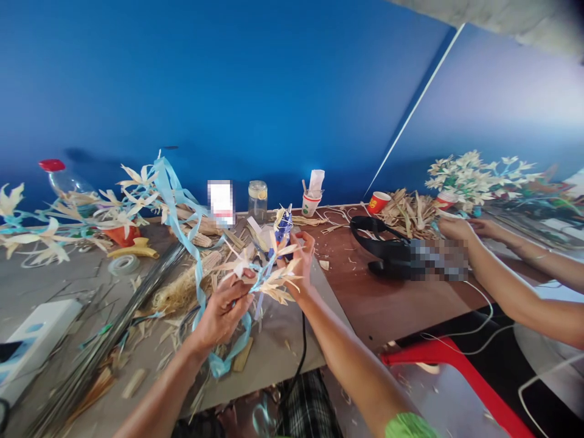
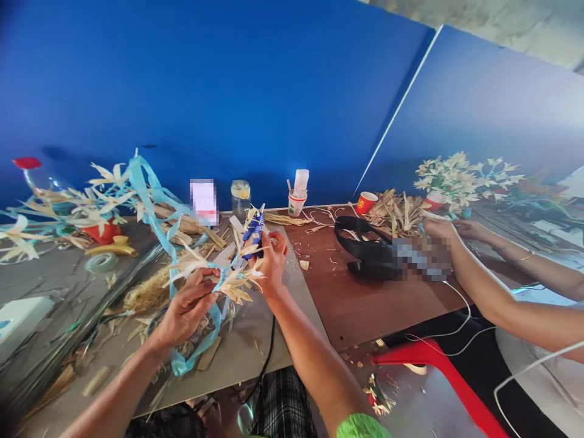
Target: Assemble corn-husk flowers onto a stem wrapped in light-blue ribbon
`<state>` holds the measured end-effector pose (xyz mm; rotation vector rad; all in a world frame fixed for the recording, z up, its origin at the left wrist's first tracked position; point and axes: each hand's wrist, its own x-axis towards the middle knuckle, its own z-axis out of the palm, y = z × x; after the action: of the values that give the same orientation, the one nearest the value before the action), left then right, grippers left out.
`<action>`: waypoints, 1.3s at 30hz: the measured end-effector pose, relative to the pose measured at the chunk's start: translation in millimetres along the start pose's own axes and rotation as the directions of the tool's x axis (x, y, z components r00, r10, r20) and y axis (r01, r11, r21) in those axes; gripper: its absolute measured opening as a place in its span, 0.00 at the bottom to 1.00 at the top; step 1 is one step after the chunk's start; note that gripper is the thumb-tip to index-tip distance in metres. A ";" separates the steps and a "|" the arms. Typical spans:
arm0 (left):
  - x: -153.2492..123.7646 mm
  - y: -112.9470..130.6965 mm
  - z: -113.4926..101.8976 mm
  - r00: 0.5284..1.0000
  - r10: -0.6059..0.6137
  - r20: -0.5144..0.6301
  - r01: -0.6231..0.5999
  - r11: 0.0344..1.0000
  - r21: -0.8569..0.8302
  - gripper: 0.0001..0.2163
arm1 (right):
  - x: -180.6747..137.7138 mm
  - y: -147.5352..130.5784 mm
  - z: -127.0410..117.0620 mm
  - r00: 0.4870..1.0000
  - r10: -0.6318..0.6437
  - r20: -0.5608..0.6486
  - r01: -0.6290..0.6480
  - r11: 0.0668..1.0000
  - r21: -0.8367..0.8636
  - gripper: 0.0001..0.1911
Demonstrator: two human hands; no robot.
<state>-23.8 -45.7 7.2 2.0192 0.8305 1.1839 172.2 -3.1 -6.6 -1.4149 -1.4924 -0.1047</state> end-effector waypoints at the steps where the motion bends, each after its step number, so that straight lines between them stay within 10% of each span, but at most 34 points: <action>1: -0.5 -2.0 -1.2 0.997 -0.023 -0.069 0.021 0.999 -0.027 0.10 | 0.7 1.0 1.1 0.999 0.018 -0.034 -0.018 1.000 0.005 0.23; 10: 3.0 -16.1 -17.4 0.799 -0.193 -0.569 0.168 0.981 -0.096 0.10 | 1.3 7.4 8.8 0.985 0.164 -0.043 -0.140 0.928 0.345 0.13; 14: 4.9 -17.1 -19.2 0.750 -0.188 -0.634 0.154 0.982 -0.109 0.11 | -4.4 4.2 8.3 0.917 0.298 0.265 -0.399 0.682 0.613 0.17; 21: 2.4 -17.6 -20.5 0.745 -0.157 -0.648 0.160 0.986 -0.055 0.11 | -15.2 -8.8 2.4 0.755 0.111 0.646 -0.639 0.349 0.686 0.21; 39: 1.1 -15.5 -23.3 0.769 -0.187 -0.612 0.184 0.981 -0.069 0.13 | -14.8 -17.2 -5.4 0.629 -0.216 0.747 -0.680 0.313 0.663 0.22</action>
<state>-47.4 -30.8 4.6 1.4855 1.3017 1.7550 158.7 -22.0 -4.8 -0.6052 -1.4096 1.5742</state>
